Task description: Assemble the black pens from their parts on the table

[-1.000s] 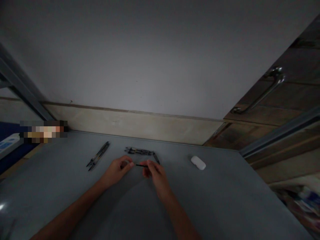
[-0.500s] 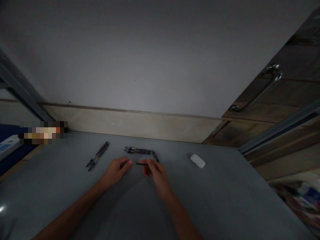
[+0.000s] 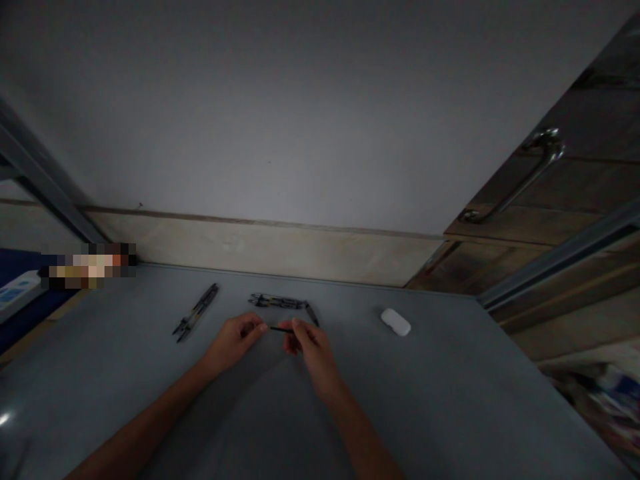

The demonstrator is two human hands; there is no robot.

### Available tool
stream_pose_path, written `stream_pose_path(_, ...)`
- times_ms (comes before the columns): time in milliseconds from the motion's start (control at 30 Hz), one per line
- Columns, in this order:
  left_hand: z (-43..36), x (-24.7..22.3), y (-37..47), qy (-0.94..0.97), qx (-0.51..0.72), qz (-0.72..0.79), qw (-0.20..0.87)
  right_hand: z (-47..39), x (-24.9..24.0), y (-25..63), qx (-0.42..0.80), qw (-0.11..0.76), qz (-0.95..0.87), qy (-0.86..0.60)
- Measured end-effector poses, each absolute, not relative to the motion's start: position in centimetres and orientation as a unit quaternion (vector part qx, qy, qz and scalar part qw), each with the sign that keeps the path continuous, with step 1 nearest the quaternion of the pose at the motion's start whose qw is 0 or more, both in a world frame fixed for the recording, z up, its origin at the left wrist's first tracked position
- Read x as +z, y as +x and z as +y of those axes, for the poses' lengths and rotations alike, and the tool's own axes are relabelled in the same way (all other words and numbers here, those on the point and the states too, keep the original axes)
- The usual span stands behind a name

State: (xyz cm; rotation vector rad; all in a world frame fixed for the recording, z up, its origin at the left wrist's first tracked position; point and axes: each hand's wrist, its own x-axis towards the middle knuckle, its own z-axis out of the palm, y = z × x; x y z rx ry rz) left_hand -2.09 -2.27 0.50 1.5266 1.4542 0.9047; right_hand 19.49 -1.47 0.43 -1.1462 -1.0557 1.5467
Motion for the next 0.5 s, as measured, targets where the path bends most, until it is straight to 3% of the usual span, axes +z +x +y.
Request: stream_pose_path(500, -2.43, 0.52, -2.06, 0.589, 0.351, 0.594, 0.422, -1.38, 0.66, 19.53, 0.626, 0.459, -0.427, -0.463)
